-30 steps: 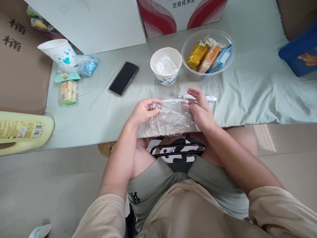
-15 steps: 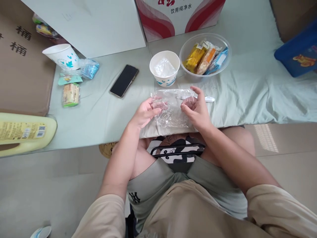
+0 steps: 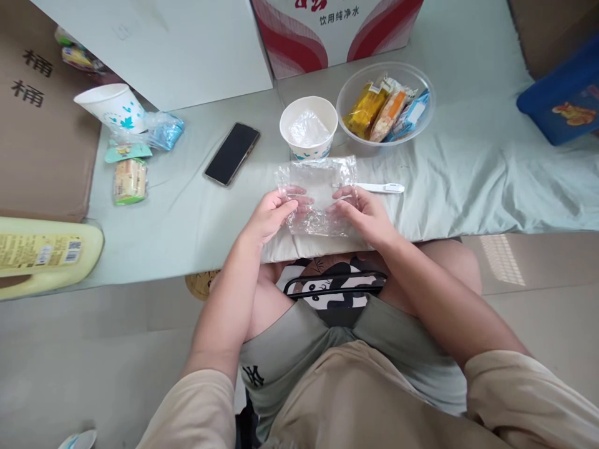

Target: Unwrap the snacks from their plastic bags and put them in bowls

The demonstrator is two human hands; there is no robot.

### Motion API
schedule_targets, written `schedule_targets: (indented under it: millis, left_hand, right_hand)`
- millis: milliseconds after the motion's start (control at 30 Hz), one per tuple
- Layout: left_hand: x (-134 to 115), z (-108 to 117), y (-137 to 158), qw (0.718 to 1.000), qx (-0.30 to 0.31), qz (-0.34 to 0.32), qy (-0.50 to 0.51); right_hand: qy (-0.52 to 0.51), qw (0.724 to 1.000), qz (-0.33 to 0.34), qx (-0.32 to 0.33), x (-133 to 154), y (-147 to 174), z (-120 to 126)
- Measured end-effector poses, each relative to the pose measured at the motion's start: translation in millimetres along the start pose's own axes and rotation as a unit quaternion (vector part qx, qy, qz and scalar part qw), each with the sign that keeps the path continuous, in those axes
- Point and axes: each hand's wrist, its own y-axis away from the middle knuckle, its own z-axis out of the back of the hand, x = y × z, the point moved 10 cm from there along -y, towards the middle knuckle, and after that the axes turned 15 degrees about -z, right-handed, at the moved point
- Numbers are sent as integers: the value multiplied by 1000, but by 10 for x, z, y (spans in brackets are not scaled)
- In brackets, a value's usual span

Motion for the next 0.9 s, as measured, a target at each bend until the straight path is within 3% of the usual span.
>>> schedule_targets:
  millis: [133, 267, 400, 500, 733, 900]
  left_hand:
    - [46, 9, 10, 999, 9, 11, -46]
    - [-24, 45, 0, 997, 1, -14, -78]
    - [-119, 101, 5, 999, -39, -29, -8]
    - [-181, 97, 4, 998, -32, -36, 27]
    - [-164, 34, -19, 999, 27, -38, -25]
    - [-115, 60, -32, 992, 38, -54, -107]
  right_hand:
    - [5, 1000, -19, 13, -45, 0, -8]
    - [-13, 1000, 9, 4, 33, 45, -5]
    - [-76, 997, 20, 17, 98, 69, -24]
    - [-93, 995, 12, 31, 96, 49, -30]
    - [-31, 994, 73, -71, 206, 76, 175]
    - [-2, 997, 41, -66, 138, 53, 142]
